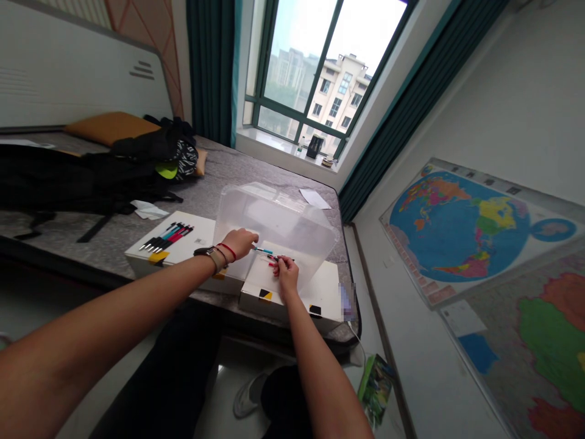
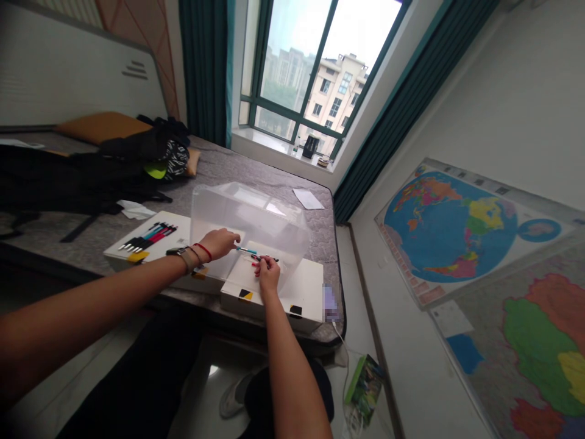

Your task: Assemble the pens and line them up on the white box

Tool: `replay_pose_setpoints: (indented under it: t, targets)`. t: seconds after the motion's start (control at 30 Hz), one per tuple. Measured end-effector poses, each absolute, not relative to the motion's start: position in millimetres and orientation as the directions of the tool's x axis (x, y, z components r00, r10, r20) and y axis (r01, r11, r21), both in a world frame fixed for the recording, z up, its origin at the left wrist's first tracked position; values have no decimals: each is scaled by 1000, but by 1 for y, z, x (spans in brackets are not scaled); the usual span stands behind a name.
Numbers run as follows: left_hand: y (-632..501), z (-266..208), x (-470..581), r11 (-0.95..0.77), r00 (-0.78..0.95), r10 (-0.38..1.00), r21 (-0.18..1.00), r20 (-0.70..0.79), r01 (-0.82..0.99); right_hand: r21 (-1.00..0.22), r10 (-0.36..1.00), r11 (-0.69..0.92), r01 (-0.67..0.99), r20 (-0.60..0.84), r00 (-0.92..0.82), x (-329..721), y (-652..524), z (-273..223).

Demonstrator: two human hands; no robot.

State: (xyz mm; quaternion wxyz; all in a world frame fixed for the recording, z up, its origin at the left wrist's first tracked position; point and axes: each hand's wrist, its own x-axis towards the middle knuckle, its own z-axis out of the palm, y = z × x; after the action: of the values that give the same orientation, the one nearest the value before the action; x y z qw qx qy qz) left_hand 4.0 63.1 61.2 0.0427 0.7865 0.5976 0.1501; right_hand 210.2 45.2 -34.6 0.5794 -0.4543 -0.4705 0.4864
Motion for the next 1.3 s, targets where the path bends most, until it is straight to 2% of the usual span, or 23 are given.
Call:
replay_pose_setpoints:
  t: [0.1, 0.27, 0.43, 0.57, 0.73, 0.9, 1.13, 1.3]
  targets:
    - [52, 39, 2, -293, 216, 945, 347, 245, 891, -987, 991, 110, -120, 99, 90, 210, 43, -31]
    - [34, 8, 0, -341, 209, 921, 423, 328, 840, -993, 994, 94, -74, 90, 54, 210, 40, -25]
    - [31, -2, 3, -303, 116, 913, 460, 391, 835, -967, 978, 208, 147, 202, -55, 209, 36, -23]
    - [37, -7, 4, -278, 61, 914, 506, 402, 816, -837, 937, 348, 422, 310, -159, 203, 29, -18]
    - [35, -5, 1, -316, 21, 901, 622, 433, 716, -570, 847, 527, 630, 414, -334, 192, 21, -9]
    - [21, 3, -3, -398, 6, 885, 751, 465, 527, -307, 838, 537, 786, 297, -457, 187, 32, 15]
    - [17, 6, -9, -374, -54, 908, 864, 415, 337, -103, 846, 526, 844, -34, -531, 161, 76, 48]
    - [18, 9, -13, -350, -17, 929, 894, 369, 279, -20, 836, 547, 837, -38, -548, 151, 89, 46]
